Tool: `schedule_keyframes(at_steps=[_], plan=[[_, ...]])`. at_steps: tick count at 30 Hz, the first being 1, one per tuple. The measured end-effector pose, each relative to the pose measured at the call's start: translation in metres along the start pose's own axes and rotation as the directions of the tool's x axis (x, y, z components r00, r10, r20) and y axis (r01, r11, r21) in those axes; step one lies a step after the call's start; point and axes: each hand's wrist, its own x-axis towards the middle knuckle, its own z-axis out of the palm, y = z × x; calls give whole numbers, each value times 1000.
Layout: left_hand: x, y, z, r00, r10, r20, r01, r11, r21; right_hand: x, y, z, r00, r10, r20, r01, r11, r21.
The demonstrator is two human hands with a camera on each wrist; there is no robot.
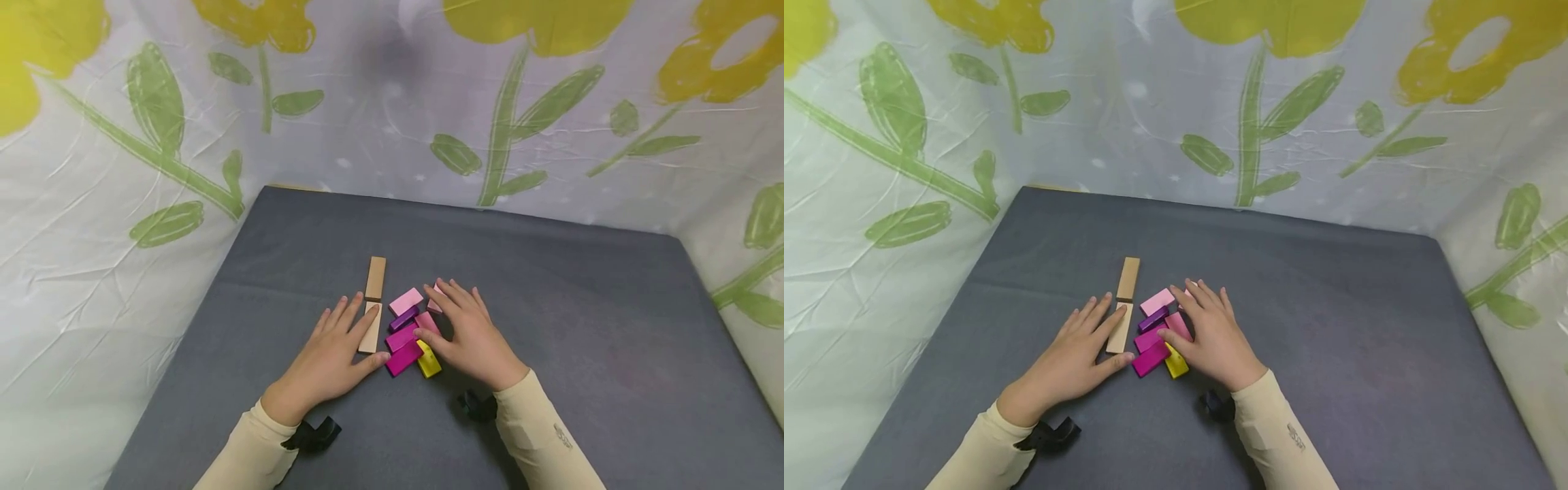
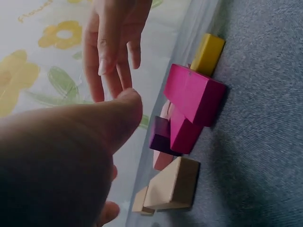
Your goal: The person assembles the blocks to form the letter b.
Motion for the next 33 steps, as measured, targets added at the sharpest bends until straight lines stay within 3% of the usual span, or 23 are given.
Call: schedule_keyframes(at_steps=[8,21,33], plan=[[0,-5,2,1000,-10,9,10,1000,-10,15,-8,3,1000,-26,10,26,999,-46],[1,-10,8,999,45,-17,-45,998,40,50,-5,12,996,-57,67,61,996,-62],[-3,-10,15,993,82,-84,-73,992,103,89,-11,24,987,-107,123,114,992,-50]])
